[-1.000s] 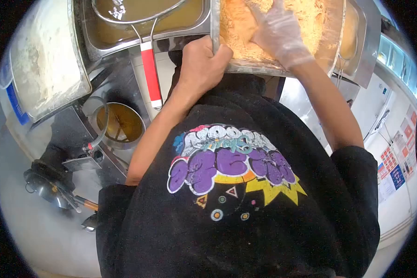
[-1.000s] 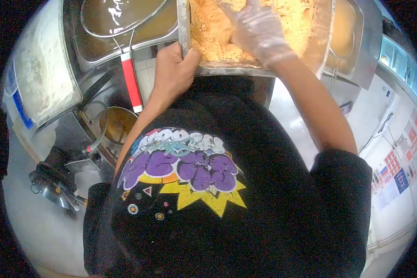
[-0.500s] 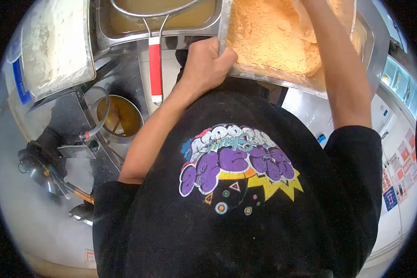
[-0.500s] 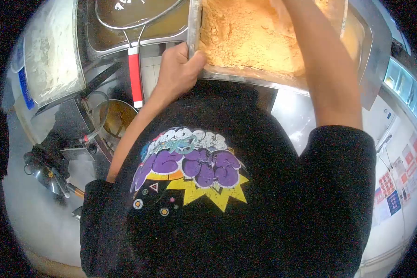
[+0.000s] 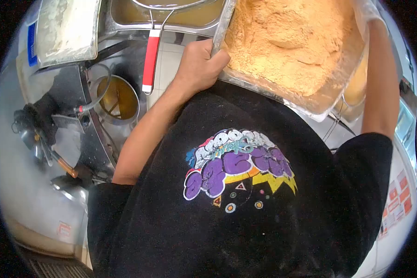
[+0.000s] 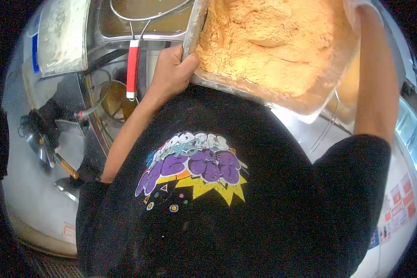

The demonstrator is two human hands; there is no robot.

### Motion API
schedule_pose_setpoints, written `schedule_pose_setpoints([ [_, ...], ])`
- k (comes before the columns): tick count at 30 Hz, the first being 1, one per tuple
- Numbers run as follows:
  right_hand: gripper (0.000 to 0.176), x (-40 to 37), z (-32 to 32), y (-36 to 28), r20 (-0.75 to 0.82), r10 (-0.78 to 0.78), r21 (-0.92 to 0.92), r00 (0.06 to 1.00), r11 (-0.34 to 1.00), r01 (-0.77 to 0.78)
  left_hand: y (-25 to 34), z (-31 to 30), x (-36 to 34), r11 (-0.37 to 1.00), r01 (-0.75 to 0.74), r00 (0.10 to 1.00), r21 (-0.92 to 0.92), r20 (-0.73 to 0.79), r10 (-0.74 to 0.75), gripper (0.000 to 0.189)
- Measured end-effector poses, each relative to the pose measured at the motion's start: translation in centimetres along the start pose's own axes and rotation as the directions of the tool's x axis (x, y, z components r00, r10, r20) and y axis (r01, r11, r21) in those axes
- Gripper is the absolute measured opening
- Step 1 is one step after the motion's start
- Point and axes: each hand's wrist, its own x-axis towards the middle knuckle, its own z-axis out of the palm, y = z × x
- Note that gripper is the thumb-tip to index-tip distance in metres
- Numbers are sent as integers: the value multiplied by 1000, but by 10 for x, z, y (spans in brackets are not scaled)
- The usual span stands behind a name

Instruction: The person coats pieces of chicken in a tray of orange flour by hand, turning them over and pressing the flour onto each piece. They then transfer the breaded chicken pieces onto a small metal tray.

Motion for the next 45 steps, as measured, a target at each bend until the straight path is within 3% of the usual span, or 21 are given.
schedule_pose_setpoints([
  [3, 66, 53, 9, 44, -34, 79, -17, 996, 997, -79, -3, 3, -1, 1000, 26, 999, 15, -27, -25, 33],
  [6, 68, 57, 23, 61, -3, 147, 7, 989, 989, -147, -2, 1, 0, 998, 45, 998, 48, -37, -43, 35],
  [15, 74, -79, 69, -2, 322, 136, 143, 937, 971, -190, -1, -3, 4, 999, -13, 999, 46, 38, 11, 34],
  [18, 76, -111, 90, -25, 386, 104, 101, 917, 983, -153, -1, -5, 8, 997, -62, 997, 39, 51, 60, 33],
  [20, 77, -137, 113, -43, 264, 115, -52, 958, 993, -105, 0, -6, 8, 996, -92, 994, 9, 61, 92, 32],
  [21, 78, -152, 130, -49, 117, 49, -285, 992, 958, -13, 0, -7, 7, 996, -86, 994, 29, 69, 84, 32],
  [22, 78, -165, 147, -53, 3, -46, -520, 999, 853, 41, 0, -7, 8, 995, -82, 994, 49, 74, 78, 32],
  [23, 86, -169, 160, -48, -6, -185, -756, 983, 644, 116, -2, -7, 10, 996, -86, 992, 35, 90, 83, 32],
  [25, 86, -172, 182, -77, -33, -98, -744, 995, 667, 42, -7, -5, 11, 992, -121, 989, 28, 91, 117, 32],
  [28, 86, -127, 182, -64, -54, 4, -735, 999, 677, -42, -10, -8, 11, 984, -164, 978, -71, 120, 171, 28],
  [32, 84, -78, 173, -38, -70, 13, -791, 997, 609, -63, -23, -5, 14, 995, -94, 982, -28, 165, 97, 28],
  [37, 81, -13, 126, -27, -84, 107, -742, 991, 657, -134, -8, -8, 11, 995, -34, 982, -99, 179, 52, 35],
  [40, 80, -19, 119, -40, -74, 142, -706, 987, 691, -152, -25, -3, 9, 990, -84, 984, -118, 146, 100, 32],
  [42, 79, -43, 117, -46, -43, 125, -694, 991, 710, -120, -13, -6, 8, 991, -3, 983, -133, 181, 28, 22],
  [45, 77, -93, 101, -50, 63, 82, -678, 995, 734, -17, -3, -1, 9, 994, 18, 990, -111, 141, -2, 28],
])
